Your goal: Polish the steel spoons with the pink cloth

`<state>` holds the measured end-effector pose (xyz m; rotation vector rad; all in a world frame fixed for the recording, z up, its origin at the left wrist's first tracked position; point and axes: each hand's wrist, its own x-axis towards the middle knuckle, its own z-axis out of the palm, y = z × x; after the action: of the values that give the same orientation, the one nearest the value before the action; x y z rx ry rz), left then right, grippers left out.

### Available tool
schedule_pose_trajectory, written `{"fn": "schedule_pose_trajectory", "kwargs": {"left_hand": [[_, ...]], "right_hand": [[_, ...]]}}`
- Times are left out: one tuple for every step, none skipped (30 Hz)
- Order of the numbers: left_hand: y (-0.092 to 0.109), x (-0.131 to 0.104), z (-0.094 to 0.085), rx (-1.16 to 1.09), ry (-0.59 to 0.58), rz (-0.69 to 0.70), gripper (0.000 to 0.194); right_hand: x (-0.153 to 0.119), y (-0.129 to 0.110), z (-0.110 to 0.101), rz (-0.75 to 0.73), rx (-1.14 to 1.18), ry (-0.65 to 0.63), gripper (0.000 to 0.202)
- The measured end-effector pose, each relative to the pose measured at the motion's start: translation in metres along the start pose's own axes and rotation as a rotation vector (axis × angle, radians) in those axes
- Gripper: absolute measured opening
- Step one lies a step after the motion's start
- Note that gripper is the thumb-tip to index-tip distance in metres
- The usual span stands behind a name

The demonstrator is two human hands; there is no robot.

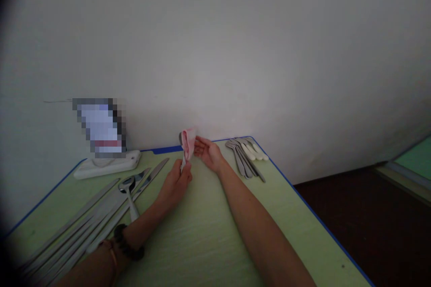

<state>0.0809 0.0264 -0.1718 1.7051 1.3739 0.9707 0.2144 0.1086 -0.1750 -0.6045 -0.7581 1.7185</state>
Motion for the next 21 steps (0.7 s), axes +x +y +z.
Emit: {"fn": "schedule_pose_trajectory", "kwargs": {"left_hand": [[-0.0008,0.0005,0.0003,0.006,-0.008,-0.012,0.019],[-0.0014,0.0008,0.0005,0.016,-0.021,-0.019,0.018],[-0.0017,0.0010,0.0006,0.034,-0.038,-0.021,0.018],[-0.0015,0.0010,0.0006,0.062,-0.057,-0.020,0.019],[-0.0009,0.0006,0.0005,0.098,-0.077,-0.019,0.020],[0.0002,-0.0001,0.0003,0.139,-0.098,-0.016,0.021],[0.0016,-0.0010,0.0000,0.179,-0.119,-0.011,0.022],[0.0031,-0.0019,-0.0004,0.214,-0.135,-0.009,0.023],[0.0045,-0.0029,-0.0008,0.239,-0.147,-0.007,0.024],[0.0058,-0.0037,-0.0012,0.257,-0.155,-0.007,0.024],[0.0067,-0.0042,-0.0015,0.272,-0.159,-0.007,0.024],[0.0073,-0.0044,-0.0017,0.285,-0.162,-0.006,0.024],[0.0074,-0.0044,-0.0018,0.296,-0.165,-0.003,0.023],[0.0072,-0.0041,-0.0018,0.305,-0.168,0.002,0.023],[0.0066,-0.0036,-0.0016,0.311,-0.169,0.006,0.023],[0.0057,-0.0030,-0.0013,0.314,-0.170,0.005,0.023],[0.0046,-0.0025,-0.0009,0.310,-0.168,0.001,0.023],[0.0034,-0.0019,-0.0003,0.295,-0.162,-0.002,0.023],[0.0021,-0.0016,0.0003,0.267,-0.153,-0.004,0.023],[0.0008,-0.0013,0.0009,0.228,-0.138,-0.005,0.024],[-0.0003,-0.0012,0.0015,0.181,-0.119,-0.005,0.025]], "right_hand": [[-0.0003,0.0006,0.0011,-0.011,-0.027,-0.006,0.013],[-0.0007,0.0012,0.0026,-0.024,-0.058,-0.016,0.013],[-0.0012,0.0019,0.0042,-0.034,-0.088,-0.026,0.011],[-0.0017,0.0026,0.0057,-0.042,-0.110,-0.031,0.009],[-0.0022,0.0033,0.0068,-0.051,-0.125,-0.027,0.007],[-0.0026,0.0039,0.0074,-0.060,-0.136,-0.021,0.009],[-0.0030,0.0045,0.0076,-0.066,-0.147,-0.016,0.011],[-0.0032,0.0050,0.0074,-0.069,-0.158,-0.016,0.013],[-0.0033,0.0055,0.0070,-0.068,-0.170,-0.021,0.014],[-0.0033,0.0060,0.0064,-0.070,-0.181,-0.029,0.015],[-0.0031,0.0065,0.0058,-0.073,-0.189,-0.039,0.015],[-0.0029,0.0069,0.0052,-0.077,-0.192,-0.049,0.016],[-0.0026,0.0071,0.0048,-0.078,-0.191,-0.059,0.017],[-0.0023,0.0073,0.0045,-0.077,-0.186,-0.064,0.019],[-0.0019,0.0073,0.0043,-0.073,-0.177,-0.063,0.020],[-0.0013,0.0070,0.0041,-0.068,-0.163,-0.055,0.022],[-0.0006,0.0065,0.0038,-0.066,-0.142,-0.037,0.022],[0.0004,0.0058,0.0035,-0.070,-0.115,-0.009,0.020],[0.0015,0.0049,0.0032,-0.080,-0.079,0.031,0.017],[0.0028,0.0037,0.0027,-0.094,-0.038,0.079,0.013],[0.0042,0.0024,0.0023,-0.110,0.007,0.133,0.009]]}}
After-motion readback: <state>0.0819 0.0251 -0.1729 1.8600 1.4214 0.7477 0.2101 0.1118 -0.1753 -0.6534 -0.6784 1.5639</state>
